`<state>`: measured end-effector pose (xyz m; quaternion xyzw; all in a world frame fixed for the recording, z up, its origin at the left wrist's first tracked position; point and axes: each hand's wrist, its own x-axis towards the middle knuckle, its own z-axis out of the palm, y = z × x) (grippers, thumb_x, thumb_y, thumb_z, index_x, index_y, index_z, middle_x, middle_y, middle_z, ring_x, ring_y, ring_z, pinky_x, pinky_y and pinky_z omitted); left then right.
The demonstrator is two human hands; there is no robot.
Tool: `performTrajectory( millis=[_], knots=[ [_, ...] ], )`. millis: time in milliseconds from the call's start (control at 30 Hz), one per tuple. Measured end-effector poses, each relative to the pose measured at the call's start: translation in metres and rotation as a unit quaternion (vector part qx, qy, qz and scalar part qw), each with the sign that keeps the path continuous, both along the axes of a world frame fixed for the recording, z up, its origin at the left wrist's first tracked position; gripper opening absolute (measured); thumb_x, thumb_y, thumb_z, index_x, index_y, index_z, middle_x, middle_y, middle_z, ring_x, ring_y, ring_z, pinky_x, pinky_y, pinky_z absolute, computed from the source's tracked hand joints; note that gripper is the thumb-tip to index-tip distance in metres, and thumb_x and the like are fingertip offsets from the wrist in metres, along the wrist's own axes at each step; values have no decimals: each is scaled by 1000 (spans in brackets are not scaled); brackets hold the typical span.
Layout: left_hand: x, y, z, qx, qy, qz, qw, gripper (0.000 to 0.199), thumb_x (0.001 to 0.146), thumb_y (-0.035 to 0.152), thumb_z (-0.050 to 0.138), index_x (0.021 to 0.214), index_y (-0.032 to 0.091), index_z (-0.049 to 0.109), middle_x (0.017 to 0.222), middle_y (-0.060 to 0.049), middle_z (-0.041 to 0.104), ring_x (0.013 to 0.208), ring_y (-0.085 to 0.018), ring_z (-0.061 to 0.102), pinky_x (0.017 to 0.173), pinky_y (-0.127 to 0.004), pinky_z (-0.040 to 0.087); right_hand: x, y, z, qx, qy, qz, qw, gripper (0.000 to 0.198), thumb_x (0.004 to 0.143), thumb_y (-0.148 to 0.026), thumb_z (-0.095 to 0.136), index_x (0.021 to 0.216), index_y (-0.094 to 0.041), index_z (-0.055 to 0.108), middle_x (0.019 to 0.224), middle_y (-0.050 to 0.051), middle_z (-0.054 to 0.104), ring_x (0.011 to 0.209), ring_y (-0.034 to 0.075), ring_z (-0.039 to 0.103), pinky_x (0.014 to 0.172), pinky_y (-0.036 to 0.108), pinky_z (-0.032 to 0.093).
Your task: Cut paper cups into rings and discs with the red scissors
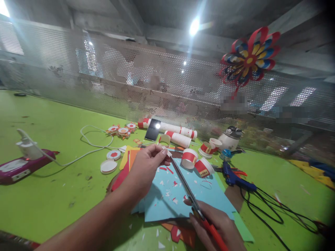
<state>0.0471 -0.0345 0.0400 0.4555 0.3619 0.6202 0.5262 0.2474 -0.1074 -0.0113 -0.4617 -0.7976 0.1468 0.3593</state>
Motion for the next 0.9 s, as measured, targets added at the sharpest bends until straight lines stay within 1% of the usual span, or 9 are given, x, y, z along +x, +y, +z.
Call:
performTrajectory(
  millis=[200, 367, 467, 567, 700, 800, 900],
  knots=[
    [1, -1, 1, -2, -6, 3, 1000, 16, 76, 27, 66, 70, 14, 60, 68, -2, 61, 65, -12, 57, 69, -27, 48, -1, 0, -2, 6, -3, -7, 1000, 25, 86, -25, 53, 104, -23, 70, 80, 2, 73, 75, 17, 71, 66, 17, 53],
    [1, 0, -1, 0, -9, -1, 1000, 17, 77, 28, 66, 71, 14, 60, 69, -2, 61, 65, -12, 58, 69, -28, 48, -1, -2, -1, 10, -18, -16, 1000, 25, 86, -26, 52, 104, -23, 69, 79, 1, 73, 73, 15, 71, 65, 16, 53],
    [0, 0, -1, 0, -7, -3, 1000, 17, 77, 29, 66, 71, 14, 60, 69, -3, 61, 65, -12, 58, 69, -27, 48, -1, -2, -1, 17, -29, -15, 999, 23, 87, -28, 50, 98, -23, 70, 79, 1, 74, 74, 17, 71, 63, 17, 53],
    [0, 0, -1, 0, -4, -5, 1000, 17, 77, 28, 66, 71, 14, 60, 70, -3, 62, 65, -12, 58, 69, -28, 48, -2, -2, -4, 26, -31, -22, 999, 24, 87, -26, 48, 94, -23, 70, 87, 3, 76, 75, 18, 72, 62, 17, 54],
    [0, -1, 0, -5, -9, -12, 1000, 16, 77, 27, 66, 70, 14, 60, 69, -3, 62, 66, -13, 58, 71, -29, 49, -2, -3, -8, 37, -24, -36, 998, 27, 86, -23, 48, 101, -23, 70, 96, 4, 76, 83, 20, 72, 70, 20, 55],
    [0, -2, 1, -8, -15, -13, 1000, 17, 76, 27, 66, 68, 14, 59, 68, -3, 62, 65, -12, 58, 70, -28, 48, -1, -3, -7, 36, -33, -36, 998, 28, 84, -21, 49, 102, -22, 70, 95, 5, 76, 82, 20, 72, 70, 21, 55],
    [0, -3, 2, -13, -10, -8, 1000, 16, 75, 26, 67, 67, 14, 59, 67, -2, 62, 62, -11, 57, 67, -27, 47, 1, -2, -5, 22, -42, -22, 999, 29, 82, -19, 49, 103, -22, 70, 89, 3, 76, 76, 19, 72, 64, 19, 54]
  ],
)
